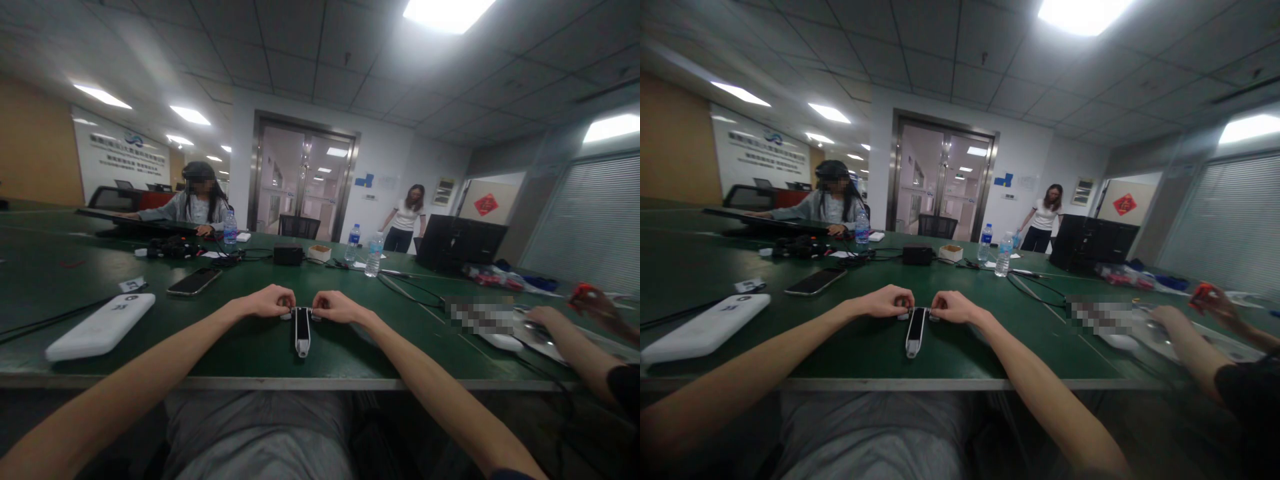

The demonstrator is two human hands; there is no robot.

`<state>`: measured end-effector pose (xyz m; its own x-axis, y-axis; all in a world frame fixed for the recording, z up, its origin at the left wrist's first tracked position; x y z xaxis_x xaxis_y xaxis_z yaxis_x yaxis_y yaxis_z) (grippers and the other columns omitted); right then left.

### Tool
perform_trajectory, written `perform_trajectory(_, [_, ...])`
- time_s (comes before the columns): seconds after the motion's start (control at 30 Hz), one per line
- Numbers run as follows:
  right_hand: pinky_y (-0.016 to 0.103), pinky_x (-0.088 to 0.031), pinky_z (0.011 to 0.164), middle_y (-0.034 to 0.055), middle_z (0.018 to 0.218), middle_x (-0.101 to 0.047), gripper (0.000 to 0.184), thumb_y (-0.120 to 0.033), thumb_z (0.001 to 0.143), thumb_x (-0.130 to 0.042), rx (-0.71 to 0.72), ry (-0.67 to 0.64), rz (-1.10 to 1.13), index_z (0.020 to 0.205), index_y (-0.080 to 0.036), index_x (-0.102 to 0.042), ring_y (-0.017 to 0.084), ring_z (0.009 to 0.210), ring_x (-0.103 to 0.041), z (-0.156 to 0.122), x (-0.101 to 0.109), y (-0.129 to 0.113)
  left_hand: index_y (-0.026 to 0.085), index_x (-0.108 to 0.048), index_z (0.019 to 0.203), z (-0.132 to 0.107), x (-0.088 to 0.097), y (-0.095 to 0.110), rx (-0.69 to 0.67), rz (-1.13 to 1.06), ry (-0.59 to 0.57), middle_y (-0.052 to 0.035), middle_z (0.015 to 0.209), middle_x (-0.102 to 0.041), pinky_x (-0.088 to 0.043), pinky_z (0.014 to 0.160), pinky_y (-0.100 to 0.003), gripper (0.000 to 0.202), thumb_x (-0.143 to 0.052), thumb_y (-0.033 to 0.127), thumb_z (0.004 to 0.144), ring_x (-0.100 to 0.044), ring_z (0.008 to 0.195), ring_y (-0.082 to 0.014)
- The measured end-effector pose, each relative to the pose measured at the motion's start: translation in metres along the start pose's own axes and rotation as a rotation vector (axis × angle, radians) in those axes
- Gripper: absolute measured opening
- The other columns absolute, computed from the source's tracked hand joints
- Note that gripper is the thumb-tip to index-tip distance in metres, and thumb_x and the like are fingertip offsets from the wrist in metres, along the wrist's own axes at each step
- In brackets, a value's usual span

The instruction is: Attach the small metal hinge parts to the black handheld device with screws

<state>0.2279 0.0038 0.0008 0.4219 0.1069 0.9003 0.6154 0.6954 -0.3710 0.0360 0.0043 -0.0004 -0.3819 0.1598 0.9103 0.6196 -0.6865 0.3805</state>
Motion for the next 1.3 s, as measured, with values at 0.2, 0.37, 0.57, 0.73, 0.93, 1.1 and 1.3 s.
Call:
perform_trajectory(0.2, [0.021,-0.042,0.061,0.0019,0.077,-0.066,0.017,-0.029,0.083,-0.054,0.004,-0.011,-0.025,0.085,-0.016,-0.064,0.012,0.067,-0.058,0.000,-0.001,0.001,0.017,-0.063,0.094,-0.001,0.000,0.000,0.027,0.010,-0.006,0.0005,0.076,-0.061,-0.040,0.057,-0.017,0.024,-0.055,0.026,0.073,-0.054,0.065,-0.0107])
perform_trajectory(0.37, [0.021,-0.042,0.058,0.0015,0.075,-0.065,0.018,-0.030,0.079,-0.059,-0.007,-0.014,-0.001,0.089,-0.015,-0.062,0.012,0.064,-0.057,-0.001,0.000,0.001,0.016,-0.063,0.093,0.000,0.000,-0.001,0.005,0.008,0.001,-0.0002,0.077,-0.061,-0.040,0.056,-0.018,0.024,-0.055,0.026,0.073,-0.054,0.064,-0.0113])
perform_trajectory(0.57, [0.021,-0.042,0.061,0.0021,0.078,-0.066,0.018,-0.031,0.084,-0.054,-0.008,-0.019,-0.027,0.086,-0.016,-0.064,0.012,0.068,-0.058,0.000,-0.001,0.001,0.016,-0.063,0.093,-0.001,0.001,0.002,-0.002,-0.003,-0.003,0.0001,0.075,-0.060,-0.039,0.055,-0.018,0.024,-0.055,0.027,0.074,-0.053,0.064,-0.0112])
perform_trajectory(0.73, [0.020,-0.041,0.057,0.0015,0.074,-0.065,0.019,-0.032,0.080,-0.059,-0.011,-0.017,-0.009,0.089,-0.015,-0.062,0.011,0.064,-0.057,0.000,-0.002,0.002,0.016,-0.062,0.093,-0.001,0.001,0.004,0.010,-0.002,-0.005,0.0004,0.075,-0.060,-0.039,0.056,-0.018,0.023,-0.054,0.026,0.074,-0.052,0.063,-0.0106])
perform_trajectory(0.93, [0.022,-0.040,0.063,0.0026,0.079,-0.066,0.022,-0.032,0.087,-0.050,-0.004,-0.016,-0.066,0.088,-0.016,-0.066,0.012,0.069,-0.058,0.001,-0.001,0.003,0.016,-0.063,0.093,-0.002,0.002,0.005,0.008,0.006,0.005,0.0012,0.072,-0.059,-0.039,0.056,-0.017,0.023,-0.054,0.023,0.072,-0.053,0.063,-0.0105])
perform_trajectory(1.1, [0.024,-0.040,0.070,0.0064,0.089,-0.066,0.027,-0.031,0.091,-0.043,-0.062,0.122,-0.158,0.095,-0.015,-0.064,0.016,0.080,-0.059,0.003,0.007,0.014,0.016,-0.063,0.093,-0.002,0.002,0.006,0.015,0.002,-0.001,0.0006,0.073,-0.060,-0.040,0.058,-0.018,0.023,-0.055,0.024,0.073,-0.054,0.065,-0.0114])
perform_trajectory(1.3, [0.027,-0.039,0.081,0.0116,0.101,-0.061,0.025,-0.022,0.090,-0.042,-0.181,0.181,-0.319,0.103,-0.014,-0.061,0.019,0.093,-0.056,0.003,0.012,0.036,0.017,-0.063,0.093,-0.002,0.002,0.007,0.025,0.002,-0.008,0.0004,0.076,-0.060,-0.040,0.058,-0.018,0.022,-0.055,0.024,0.073,-0.053,0.066,-0.0111])
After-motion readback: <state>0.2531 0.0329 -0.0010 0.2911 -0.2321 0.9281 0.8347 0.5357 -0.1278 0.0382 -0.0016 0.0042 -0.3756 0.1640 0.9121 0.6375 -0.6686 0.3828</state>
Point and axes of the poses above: each hand's wrist, its own z-axis towards the middle knuckle, its own x-axis out of the back of the hand, y = z × x, the point moved 4 cm from there along z, towards the middle knuckle
